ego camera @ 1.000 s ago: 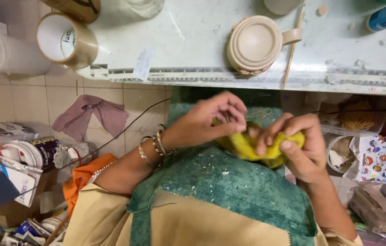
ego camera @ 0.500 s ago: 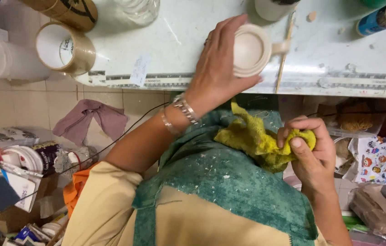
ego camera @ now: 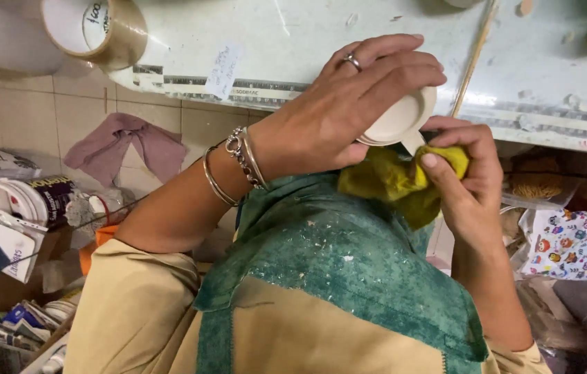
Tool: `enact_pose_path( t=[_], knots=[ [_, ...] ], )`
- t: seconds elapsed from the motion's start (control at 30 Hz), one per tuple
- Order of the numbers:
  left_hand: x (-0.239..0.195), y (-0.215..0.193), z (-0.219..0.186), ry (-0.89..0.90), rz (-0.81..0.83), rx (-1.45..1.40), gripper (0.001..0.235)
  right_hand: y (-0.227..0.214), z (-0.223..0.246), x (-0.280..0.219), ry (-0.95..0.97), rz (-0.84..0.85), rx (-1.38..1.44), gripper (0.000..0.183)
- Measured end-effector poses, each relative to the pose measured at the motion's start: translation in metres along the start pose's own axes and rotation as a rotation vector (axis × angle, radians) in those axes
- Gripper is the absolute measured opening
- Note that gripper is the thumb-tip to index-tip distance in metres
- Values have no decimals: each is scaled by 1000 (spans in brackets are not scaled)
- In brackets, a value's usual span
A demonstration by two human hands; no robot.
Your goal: Painting and detailing a ceramic mug with floral patterns using a brush and cloth.
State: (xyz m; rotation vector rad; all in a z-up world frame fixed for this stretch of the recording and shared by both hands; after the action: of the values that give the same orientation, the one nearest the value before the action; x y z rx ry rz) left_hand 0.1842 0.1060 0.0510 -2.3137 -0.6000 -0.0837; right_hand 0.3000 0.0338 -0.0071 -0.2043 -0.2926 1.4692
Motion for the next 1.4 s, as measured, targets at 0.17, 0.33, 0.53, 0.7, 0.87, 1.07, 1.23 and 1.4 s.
enact_pose_path(
  t=[0.17, 0.33, 0.53, 0.7, 0.87, 1.07, 1.23, 1.4],
  knots=[
    [-2, -3, -2, 17, -8, 19, 77, 1, -22, -5, 160, -7, 83, 29],
    [-4, 5, 19, 115, -47, -205, 80, 14, -33, -8, 197, 17, 249, 28],
    [-8, 27, 55, 8, -143, -174, 111, 21, -35, -6, 170, -40, 376, 22],
    [-11, 31, 46, 144, -188, -101, 109, 24, -29, -1, 199, -59, 245, 20],
    [-9, 32, 53, 155, -223, -100, 107, 23, -37, 1, 174, -54, 252, 18],
    [-8, 22, 63, 80, -186, -201, 101, 26, -54, -6, 66, -57, 447, 23],
    [-6, 26, 63, 133, -148, -150, 110, 28, -43, 3, 183, -73, 456, 23],
    [-6, 27, 60, 179, -138, -156, 116, 30, -44, 6, 287, -106, 470, 21]
  ],
)
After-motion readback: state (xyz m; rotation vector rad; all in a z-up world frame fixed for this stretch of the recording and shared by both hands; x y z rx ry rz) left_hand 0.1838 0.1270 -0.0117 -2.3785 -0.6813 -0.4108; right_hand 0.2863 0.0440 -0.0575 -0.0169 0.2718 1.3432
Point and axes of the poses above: each hand's wrist, its own x-axis towards the middle knuckle, its own y-axis out of the palm, z = x × y, the point moved 9 cm from there along x, towards the middle knuckle, and after that the axes turned 9 degrees about -x, right-handed, at the moved point
